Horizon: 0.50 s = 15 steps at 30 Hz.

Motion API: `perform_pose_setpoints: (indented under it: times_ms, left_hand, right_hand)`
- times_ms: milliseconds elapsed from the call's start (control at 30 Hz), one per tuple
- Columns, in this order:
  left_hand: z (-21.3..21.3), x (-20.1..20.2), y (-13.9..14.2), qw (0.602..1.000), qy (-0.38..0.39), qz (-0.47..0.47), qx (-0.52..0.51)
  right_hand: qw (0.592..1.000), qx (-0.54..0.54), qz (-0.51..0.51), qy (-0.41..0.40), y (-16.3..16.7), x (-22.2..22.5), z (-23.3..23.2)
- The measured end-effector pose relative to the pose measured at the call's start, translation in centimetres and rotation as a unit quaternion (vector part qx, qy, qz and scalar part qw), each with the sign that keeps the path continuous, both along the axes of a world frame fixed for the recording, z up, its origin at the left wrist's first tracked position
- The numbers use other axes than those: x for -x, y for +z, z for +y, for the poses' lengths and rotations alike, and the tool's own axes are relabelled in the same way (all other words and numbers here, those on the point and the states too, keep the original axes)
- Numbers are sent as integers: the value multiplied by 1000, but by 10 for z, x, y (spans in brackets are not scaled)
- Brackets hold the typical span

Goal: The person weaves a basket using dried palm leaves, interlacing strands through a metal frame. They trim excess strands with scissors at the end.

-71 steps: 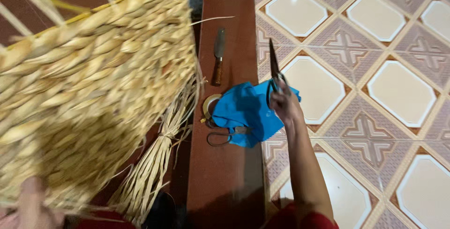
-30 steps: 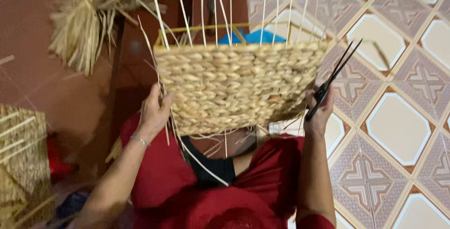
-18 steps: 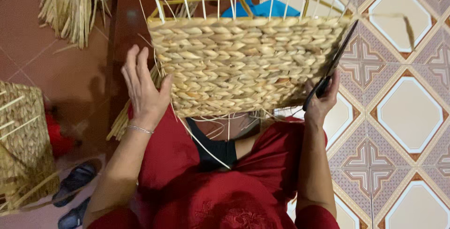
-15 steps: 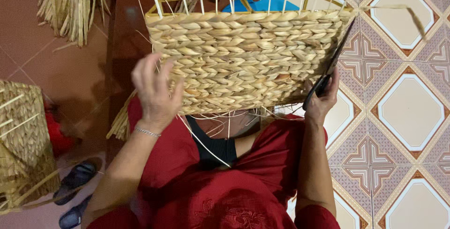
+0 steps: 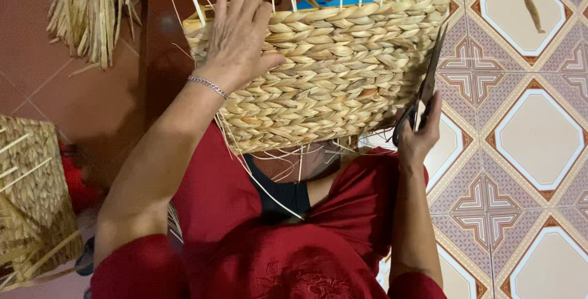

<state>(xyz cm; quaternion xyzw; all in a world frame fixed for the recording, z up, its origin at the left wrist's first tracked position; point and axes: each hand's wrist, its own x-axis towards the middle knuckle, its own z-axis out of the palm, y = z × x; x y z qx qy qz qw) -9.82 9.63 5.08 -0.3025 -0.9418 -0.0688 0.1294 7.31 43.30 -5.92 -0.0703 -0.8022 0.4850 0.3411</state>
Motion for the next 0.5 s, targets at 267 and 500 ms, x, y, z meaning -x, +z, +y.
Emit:
perform_pose_setpoints:
  times_ms: [267,500]
  left_hand:
    - [2,19,-5,996,-25,-59,-59]
    - [4,10,-19,987,-5,147,-62]
  right_hand:
    - [991,-78,-90,67,-26,-57,-17]
    - [952,-247,-166,68,-48,-44,-25]
